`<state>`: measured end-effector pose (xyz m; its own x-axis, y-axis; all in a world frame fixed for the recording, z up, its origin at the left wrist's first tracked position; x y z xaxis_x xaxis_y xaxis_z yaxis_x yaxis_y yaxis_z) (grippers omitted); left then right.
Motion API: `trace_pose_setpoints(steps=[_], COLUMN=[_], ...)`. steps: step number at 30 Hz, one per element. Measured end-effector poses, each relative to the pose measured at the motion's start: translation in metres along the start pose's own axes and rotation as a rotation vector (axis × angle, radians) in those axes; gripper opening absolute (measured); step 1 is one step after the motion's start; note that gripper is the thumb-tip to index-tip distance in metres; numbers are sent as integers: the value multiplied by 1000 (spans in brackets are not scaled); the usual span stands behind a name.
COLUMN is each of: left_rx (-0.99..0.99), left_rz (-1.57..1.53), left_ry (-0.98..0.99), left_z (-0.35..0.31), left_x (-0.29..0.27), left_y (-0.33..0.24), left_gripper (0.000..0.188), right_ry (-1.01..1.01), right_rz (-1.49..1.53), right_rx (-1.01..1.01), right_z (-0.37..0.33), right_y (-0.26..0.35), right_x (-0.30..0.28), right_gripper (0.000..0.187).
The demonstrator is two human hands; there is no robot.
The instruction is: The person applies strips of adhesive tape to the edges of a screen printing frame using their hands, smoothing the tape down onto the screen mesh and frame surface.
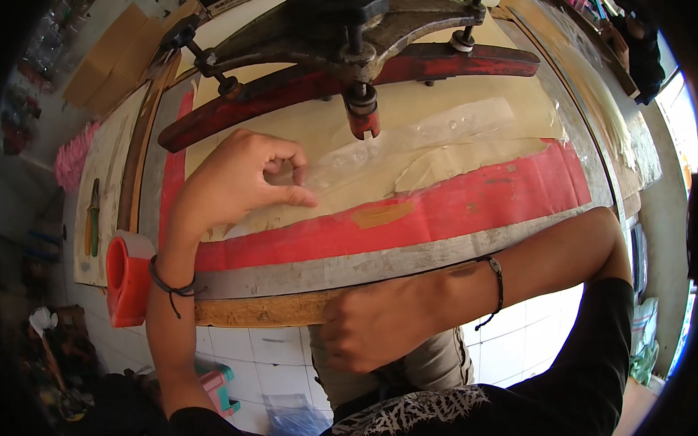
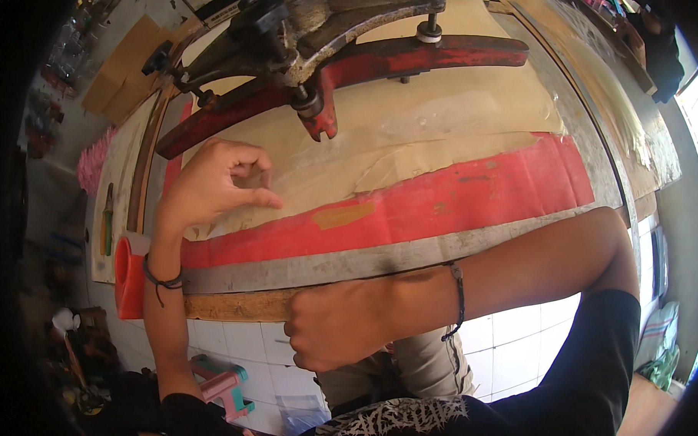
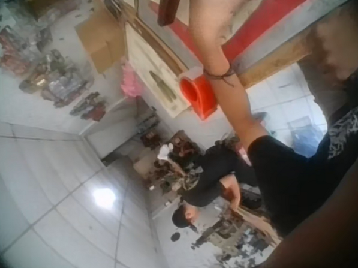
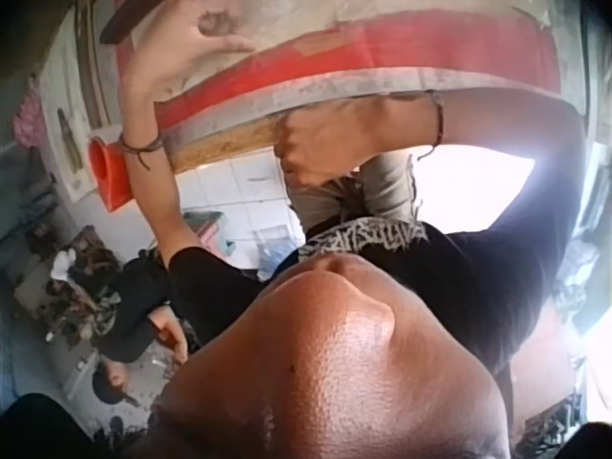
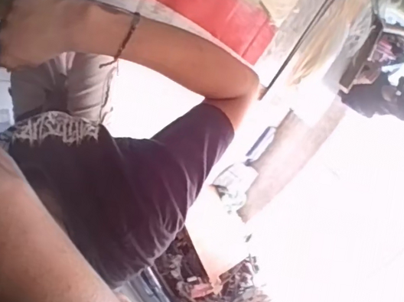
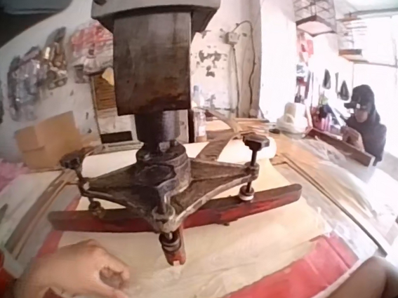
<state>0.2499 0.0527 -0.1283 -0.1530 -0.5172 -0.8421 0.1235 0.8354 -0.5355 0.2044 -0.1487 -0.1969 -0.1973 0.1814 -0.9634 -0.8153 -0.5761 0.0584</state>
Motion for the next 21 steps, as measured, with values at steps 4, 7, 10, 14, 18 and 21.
trace_pose_setpoints(steps=[4, 7, 10, 14, 18, 21], left_rx=[84, 3, -130, 76, 283, 291], left_rz=[-158, -146, -328, -213, -275, -264], left_ry=[385, 540, 491, 430, 230, 166], left_z=[-17, -17, -22, -17, -3, 2], left_x=[-3, -10, -12, -7, 10, 22], left_y=[13, 12, 14, 9, -25, -30], left_gripper=[34, 36, 37, 37, 42, 42], right_ry=[84, 67, 52, 22, -55, -70], right_rz=[59, 128, 119, 99, 83, 82], right_rx=[-13, -28, -66, -68, -53, -53], right_z=[1, 0, 1, 3, -1, 0], right_y=[0, 1, -2, -1, -1, -2], right_x=[3, -10, -14, -14, -11, -10], right_gripper=[10, 9, 8, 9, 14, 12])
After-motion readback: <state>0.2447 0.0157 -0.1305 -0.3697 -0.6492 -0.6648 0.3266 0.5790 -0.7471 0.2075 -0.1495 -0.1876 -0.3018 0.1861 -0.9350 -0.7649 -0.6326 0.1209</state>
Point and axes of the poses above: each hand's wrist, its own z-axis towards the middle knuckle, its own x-axis out of the palm, y = z × x, the point moved 4 cm from there along z, towards the middle knuckle, and after that the axes turned 11 degrees about x, right-handed, at the moved point
